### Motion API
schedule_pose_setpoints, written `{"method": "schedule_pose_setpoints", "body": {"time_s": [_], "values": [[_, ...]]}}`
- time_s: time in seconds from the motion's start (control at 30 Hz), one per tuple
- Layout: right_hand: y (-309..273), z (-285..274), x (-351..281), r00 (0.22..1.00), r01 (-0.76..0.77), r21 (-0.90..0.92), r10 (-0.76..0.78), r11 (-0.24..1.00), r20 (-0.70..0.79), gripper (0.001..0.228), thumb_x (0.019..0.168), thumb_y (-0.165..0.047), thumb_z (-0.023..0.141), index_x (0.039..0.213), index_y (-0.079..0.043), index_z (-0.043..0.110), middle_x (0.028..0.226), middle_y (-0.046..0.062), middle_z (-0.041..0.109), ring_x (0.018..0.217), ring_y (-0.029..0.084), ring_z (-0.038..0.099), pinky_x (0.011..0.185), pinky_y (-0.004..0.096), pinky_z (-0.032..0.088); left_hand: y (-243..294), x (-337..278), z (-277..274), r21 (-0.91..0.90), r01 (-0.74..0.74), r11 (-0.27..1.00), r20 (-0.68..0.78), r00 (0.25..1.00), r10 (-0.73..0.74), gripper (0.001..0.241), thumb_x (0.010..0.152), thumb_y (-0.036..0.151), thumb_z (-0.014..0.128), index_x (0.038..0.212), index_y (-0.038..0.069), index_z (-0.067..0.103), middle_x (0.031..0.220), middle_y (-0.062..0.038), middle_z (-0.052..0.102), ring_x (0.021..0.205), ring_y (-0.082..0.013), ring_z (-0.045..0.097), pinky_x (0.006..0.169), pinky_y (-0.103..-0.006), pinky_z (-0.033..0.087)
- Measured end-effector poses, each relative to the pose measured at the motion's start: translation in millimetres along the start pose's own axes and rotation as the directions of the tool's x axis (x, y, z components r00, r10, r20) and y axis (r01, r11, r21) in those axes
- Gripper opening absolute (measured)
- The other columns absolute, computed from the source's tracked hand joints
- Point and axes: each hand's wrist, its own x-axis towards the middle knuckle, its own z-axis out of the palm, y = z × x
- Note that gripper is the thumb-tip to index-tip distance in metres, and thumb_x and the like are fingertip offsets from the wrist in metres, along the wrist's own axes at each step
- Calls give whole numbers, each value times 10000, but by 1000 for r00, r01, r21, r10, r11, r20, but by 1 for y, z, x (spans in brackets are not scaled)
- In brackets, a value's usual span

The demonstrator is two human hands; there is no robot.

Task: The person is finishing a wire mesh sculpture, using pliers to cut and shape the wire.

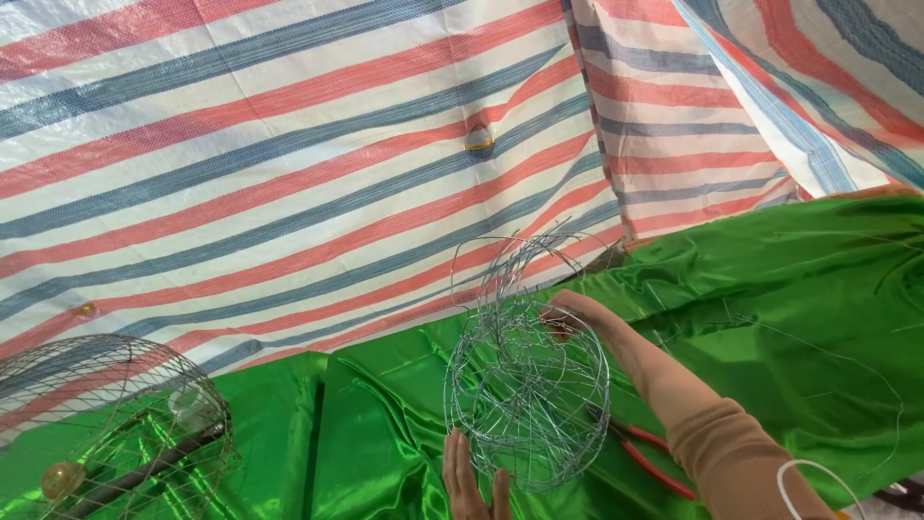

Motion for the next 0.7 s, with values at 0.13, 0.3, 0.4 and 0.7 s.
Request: {"method": "schedule_pose_setpoints", "body": {"time_s": [0.13,0.3,0.4,0.7], "values": [[-1,3,-6,999,-43,111,42,993,11,248,989,-143,570,861,31,691,636,108,641,507,211,630,460,274,526,-2,-1,1,0,16,1000,8,1000,-16,733,984,451,537,1582,95,308,1663,-145,351,1575,-355,297,1239,-572,314],[13,2,9,992,-121,154,124,981,-8,263,972,-242,712,1044,4,772,528,103,611,382,187,522,375,285,400,-1,-1,3,7,20,1000,45,999,-20,764,975,509,516,1582,105,287,1675,-155,317,1579,-362,274,1253,-578,256],[17,1,7,994,-100,243,89,965,56,341,1017,-250,596,1178,8,751,561,87,601,411,195,536,393,293,397,-2,0,3,5,-6,1000,20,1000,6,752,983,500,510,1575,83,305,1661,-167,345,1571,-363,298,1250,-570,280],[-6,10,-21,988,-153,214,141,965,70,618,949,-483,626,1268,41,702,679,84,668,479,155,561,419,249,434,-5,-3,-1,-4,-40,999,17,999,40,720,994,444,532,1569,65,320,1648,-167,374,1568,-356,323,1255,-559,296]]}}
